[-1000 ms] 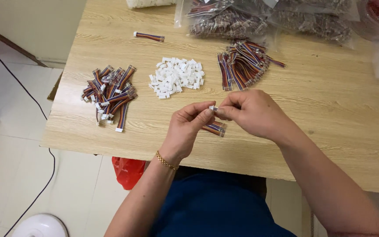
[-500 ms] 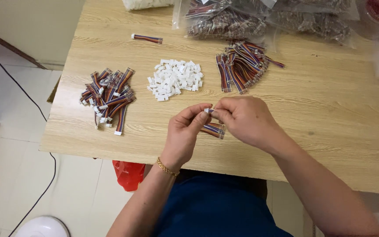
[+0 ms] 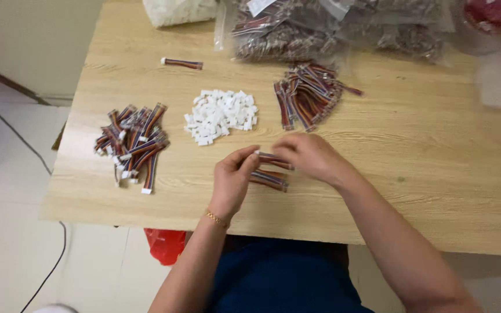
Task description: Assembling wire harnesses by inserting wires into plastic connectors
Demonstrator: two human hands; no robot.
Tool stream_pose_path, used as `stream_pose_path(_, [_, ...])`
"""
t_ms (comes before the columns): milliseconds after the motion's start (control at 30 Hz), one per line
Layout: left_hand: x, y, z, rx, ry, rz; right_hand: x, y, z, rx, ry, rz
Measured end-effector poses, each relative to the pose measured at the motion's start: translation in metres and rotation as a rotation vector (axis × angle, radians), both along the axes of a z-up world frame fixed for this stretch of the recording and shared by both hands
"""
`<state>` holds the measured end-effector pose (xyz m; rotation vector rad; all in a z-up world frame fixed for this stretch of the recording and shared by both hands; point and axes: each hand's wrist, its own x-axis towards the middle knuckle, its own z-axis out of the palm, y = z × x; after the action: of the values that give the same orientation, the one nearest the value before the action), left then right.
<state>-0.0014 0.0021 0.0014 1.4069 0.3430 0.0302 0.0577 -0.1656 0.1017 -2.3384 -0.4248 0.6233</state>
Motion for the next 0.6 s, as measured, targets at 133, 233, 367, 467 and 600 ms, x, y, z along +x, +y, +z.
stream_pose_path(133, [-0.003,0.018,0.005,0.185,-0.027,-0.008,0.033,-0.059,-0.051,-0.038,-0.224,-0.226])
stream_pose_path(233, [-0.009,0.023,0.005,0.591,0.049,-0.026,0.045,-0.077,-0.083,-0.172,-0.309,-0.348])
stream_pose_path(367, [-0.009,0.025,-0.016,0.796,-0.05,-0.039,0.045,-0.061,-0.093,-0.253,-0.306,-0.348])
stream_pose_path(467, [-0.011,0.024,-0.01,0.8,-0.131,-0.028,0.051,-0.052,-0.097,-0.273,-0.335,-0.358])
stream_pose_path(600, [-0.015,0.018,0.01,0.727,-0.221,-0.027,0.059,-0.04,-0.115,-0.275,-0.205,-0.493])
